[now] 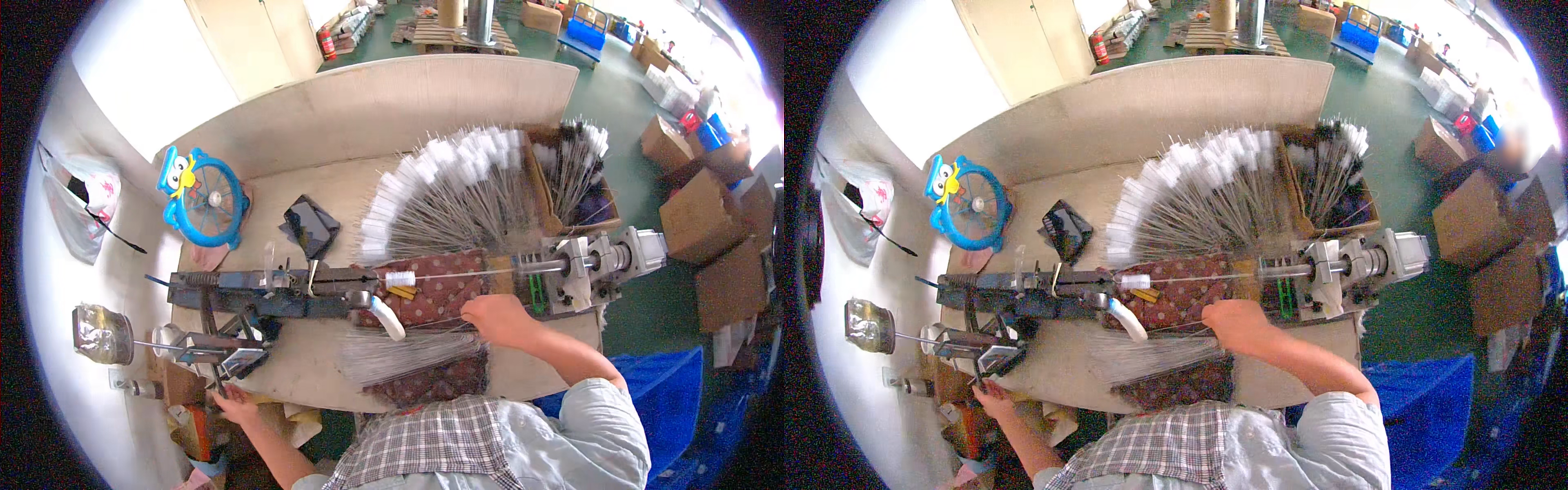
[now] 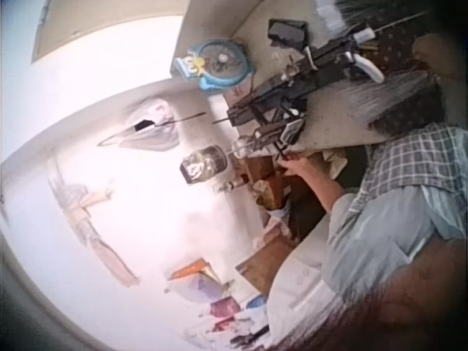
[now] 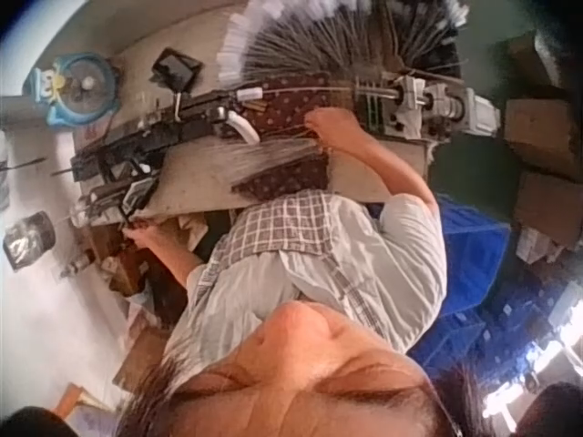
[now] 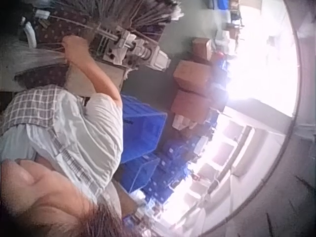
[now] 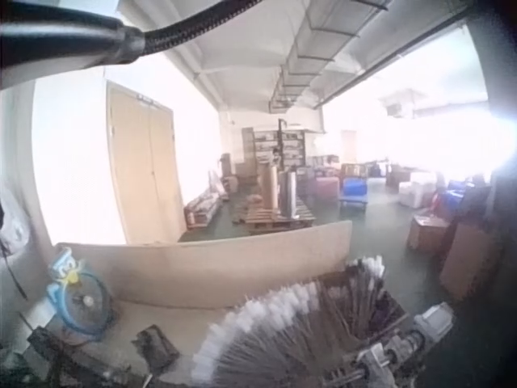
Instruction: Assembling fine filament bundles into a metal fixture to create brushes.
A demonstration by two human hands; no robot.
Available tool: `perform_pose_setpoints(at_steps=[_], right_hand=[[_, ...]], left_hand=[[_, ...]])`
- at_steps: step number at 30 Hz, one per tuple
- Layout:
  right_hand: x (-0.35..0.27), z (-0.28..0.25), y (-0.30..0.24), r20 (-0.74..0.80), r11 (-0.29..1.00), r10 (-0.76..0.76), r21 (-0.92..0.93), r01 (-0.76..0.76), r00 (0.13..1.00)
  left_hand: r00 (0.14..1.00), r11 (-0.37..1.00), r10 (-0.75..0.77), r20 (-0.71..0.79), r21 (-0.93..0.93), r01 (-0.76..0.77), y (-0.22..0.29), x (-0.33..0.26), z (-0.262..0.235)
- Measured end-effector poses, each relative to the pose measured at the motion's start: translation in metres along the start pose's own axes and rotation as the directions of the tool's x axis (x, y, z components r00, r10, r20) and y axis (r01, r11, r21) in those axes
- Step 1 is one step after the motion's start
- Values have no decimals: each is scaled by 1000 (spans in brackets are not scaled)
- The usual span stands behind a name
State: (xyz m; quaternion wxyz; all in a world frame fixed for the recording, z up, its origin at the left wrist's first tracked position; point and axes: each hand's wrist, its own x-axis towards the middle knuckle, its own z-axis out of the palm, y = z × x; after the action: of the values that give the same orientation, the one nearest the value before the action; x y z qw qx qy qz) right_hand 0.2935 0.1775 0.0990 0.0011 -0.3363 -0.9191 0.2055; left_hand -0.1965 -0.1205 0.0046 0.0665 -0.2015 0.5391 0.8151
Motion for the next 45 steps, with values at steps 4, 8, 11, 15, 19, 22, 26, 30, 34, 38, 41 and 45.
perform_pose_setpoints(at_steps=[4,8,11,15,19,22,26,30,34,38,41,45], right_hand=[[-4,4,7,-61,998,55,18,-54,997],[-5,4,13,-47,1000,22,18,-21,999],[-2,0,9,26,1000,-8,-25,8,1000],[-6,5,8,20,999,-37,-1,37,999],[-8,7,1,22,998,42,37,-43,999],[-10,9,-3,-35,996,77,49,-75,996],[-18,-25,-19,-27,998,57,-40,-58,998],[-29,-82,1,-213,916,-68,-401,-24,975],[-34,-121,28,-511,997,45,-27,-68,858],[-26,-113,32,-529,1000,0,-20,-13,849],[-19,-101,40,-523,999,-37,2,45,852],[-6,-96,38,-575,995,-2,81,59,818]], left_hand=[[997,991,43,69,122,-51,-32,-90,32],[908,972,-234,349,102,211,-79,-112,32],[716,866,-495,493,211,453,-105,-191,64],[324,864,-398,859,469,-184,-120,-291,124],[434,699,-704,562,656,285,-107,-347,156],[23,474,-652,758,383,793,-35,-359,172],[59,526,-653,755,397,752,-14,-320,160],[130,649,-702,701,553,523,-26,-314,130],[-236,571,-750,618,785,241,-41,-332,144],[-259,840,-533,805,468,-273,-72,-363,173],[-323,668,-249,913,-79,-740,-97,-391,200],[-350,139,-181,919,-329,-934,-169,-378,215]])
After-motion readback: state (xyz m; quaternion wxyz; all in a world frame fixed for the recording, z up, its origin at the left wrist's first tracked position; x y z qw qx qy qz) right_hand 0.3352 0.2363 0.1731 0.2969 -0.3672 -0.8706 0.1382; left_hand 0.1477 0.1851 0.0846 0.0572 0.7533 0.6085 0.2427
